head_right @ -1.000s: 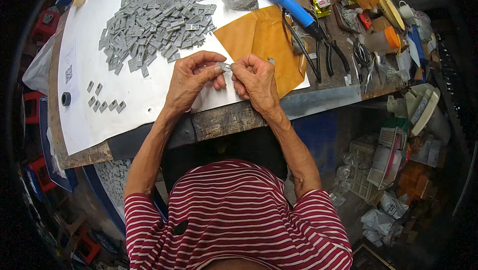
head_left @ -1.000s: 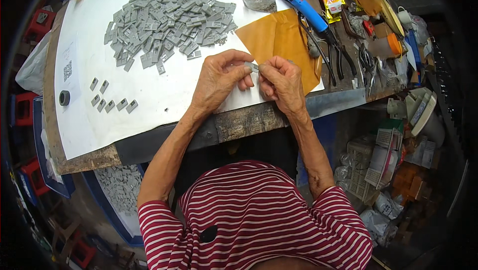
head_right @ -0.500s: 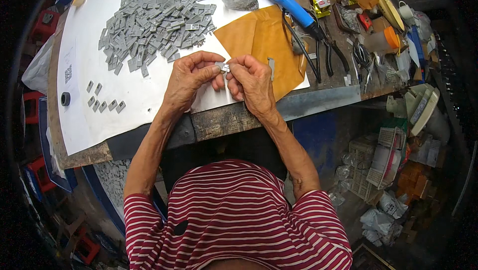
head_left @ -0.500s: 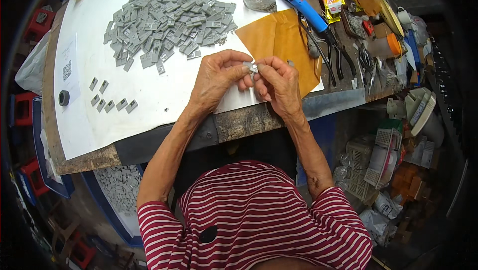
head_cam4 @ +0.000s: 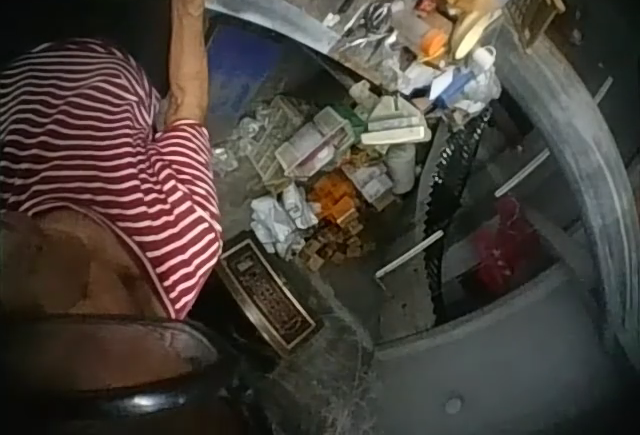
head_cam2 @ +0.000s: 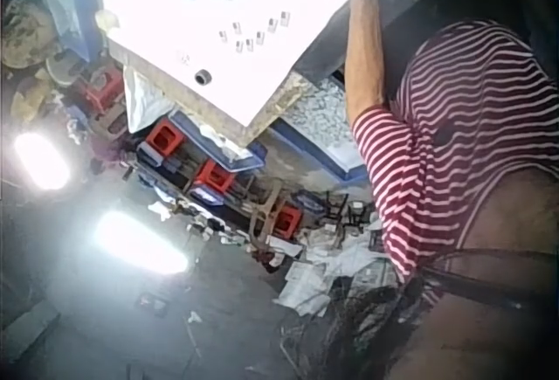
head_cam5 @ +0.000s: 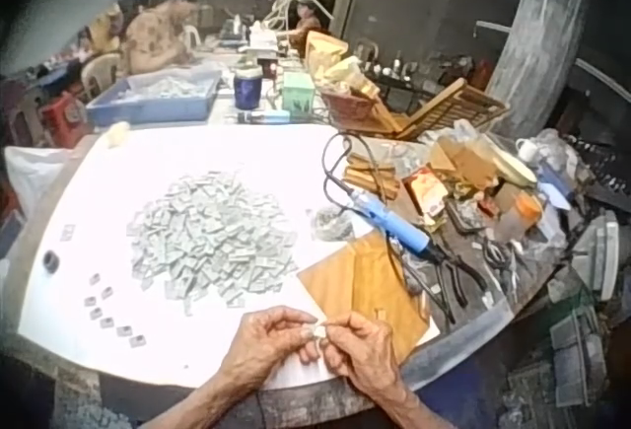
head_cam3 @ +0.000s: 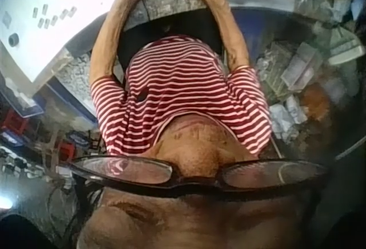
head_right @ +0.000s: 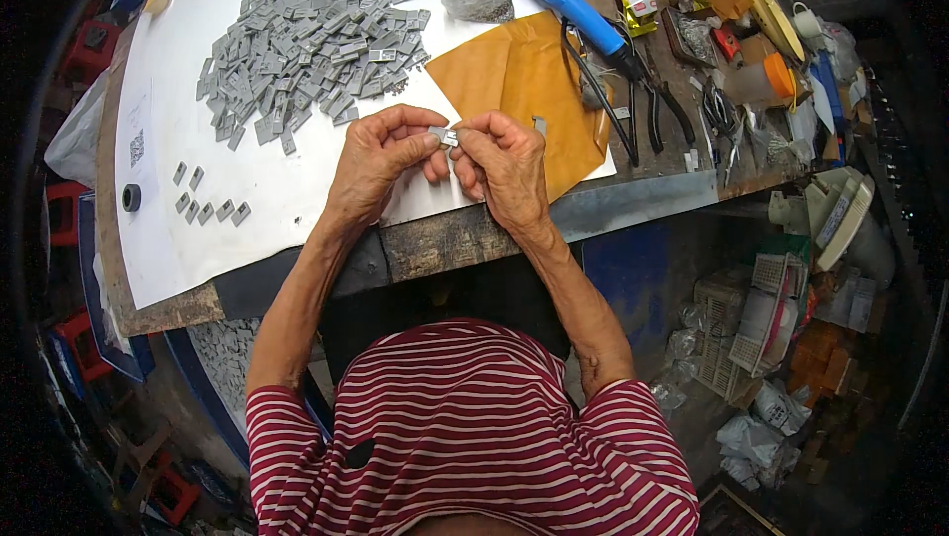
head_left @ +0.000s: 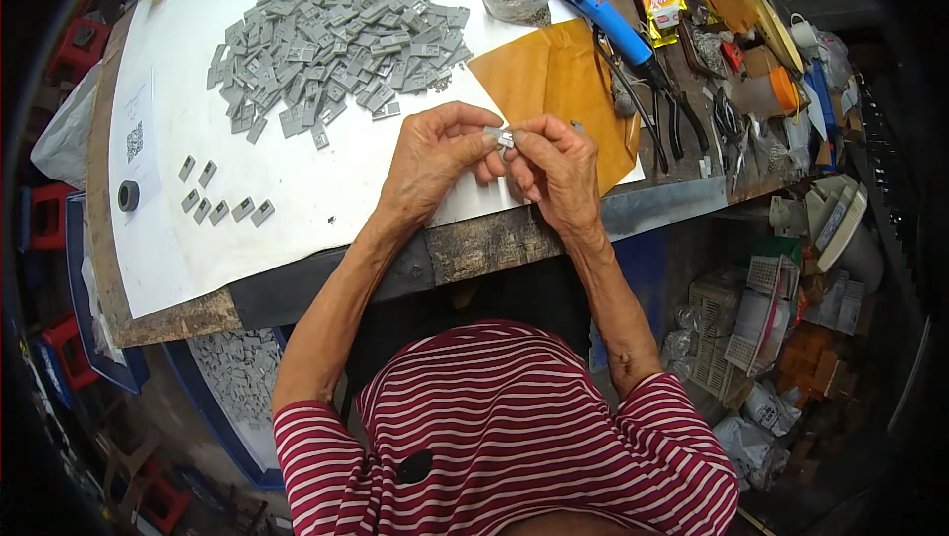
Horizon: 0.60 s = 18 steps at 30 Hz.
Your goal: Assembling and inspecting small metal hardware components at a workbench.
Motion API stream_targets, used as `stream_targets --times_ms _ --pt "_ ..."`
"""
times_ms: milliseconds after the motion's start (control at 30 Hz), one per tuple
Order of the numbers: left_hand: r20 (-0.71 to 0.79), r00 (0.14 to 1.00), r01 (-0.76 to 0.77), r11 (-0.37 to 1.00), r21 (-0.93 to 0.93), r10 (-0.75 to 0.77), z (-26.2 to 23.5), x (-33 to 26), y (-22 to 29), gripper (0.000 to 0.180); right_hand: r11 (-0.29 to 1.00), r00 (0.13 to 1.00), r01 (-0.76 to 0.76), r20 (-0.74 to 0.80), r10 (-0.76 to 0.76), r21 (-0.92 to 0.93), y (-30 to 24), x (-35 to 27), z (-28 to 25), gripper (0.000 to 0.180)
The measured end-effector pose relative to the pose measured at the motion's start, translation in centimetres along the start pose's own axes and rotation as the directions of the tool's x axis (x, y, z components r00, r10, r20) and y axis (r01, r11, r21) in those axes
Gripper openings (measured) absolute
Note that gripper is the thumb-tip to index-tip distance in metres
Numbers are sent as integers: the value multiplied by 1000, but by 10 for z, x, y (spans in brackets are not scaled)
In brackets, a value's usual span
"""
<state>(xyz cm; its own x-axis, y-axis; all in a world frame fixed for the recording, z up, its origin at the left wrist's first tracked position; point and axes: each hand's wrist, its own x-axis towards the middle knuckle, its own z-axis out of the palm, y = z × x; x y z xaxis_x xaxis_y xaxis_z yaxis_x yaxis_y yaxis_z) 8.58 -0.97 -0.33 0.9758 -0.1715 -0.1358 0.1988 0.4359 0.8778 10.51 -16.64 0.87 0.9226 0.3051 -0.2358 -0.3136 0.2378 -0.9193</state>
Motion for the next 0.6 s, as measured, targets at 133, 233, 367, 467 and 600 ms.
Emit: stream_targets --times_ms 133,233,367,467,600 --pt "-7 1000 -14 1000 23 14 1 -1 0 20 999 1000 8 -11 -9 -36 0 0 2 11" --pt "-14 1000 -9 1000 22 9 1 -1 0 20 1000 1000 11 -3 -11 -8 -2 -1 5 12" --pt "-13 1000 -9 1000 14 9 2 -2 1 20 1000 1000 7 13 -7 -17 -1 0 2 13" --pt "-6 1000 -30 999 29 30 2 -2 1 21 1000 1000 10 26 -9 -28 -1 0 1 13" --pt "-8 999 -41 998 53 41 4 -2 4 20 1000 1000 17 -20 -18 -22 -1 1 4 11"
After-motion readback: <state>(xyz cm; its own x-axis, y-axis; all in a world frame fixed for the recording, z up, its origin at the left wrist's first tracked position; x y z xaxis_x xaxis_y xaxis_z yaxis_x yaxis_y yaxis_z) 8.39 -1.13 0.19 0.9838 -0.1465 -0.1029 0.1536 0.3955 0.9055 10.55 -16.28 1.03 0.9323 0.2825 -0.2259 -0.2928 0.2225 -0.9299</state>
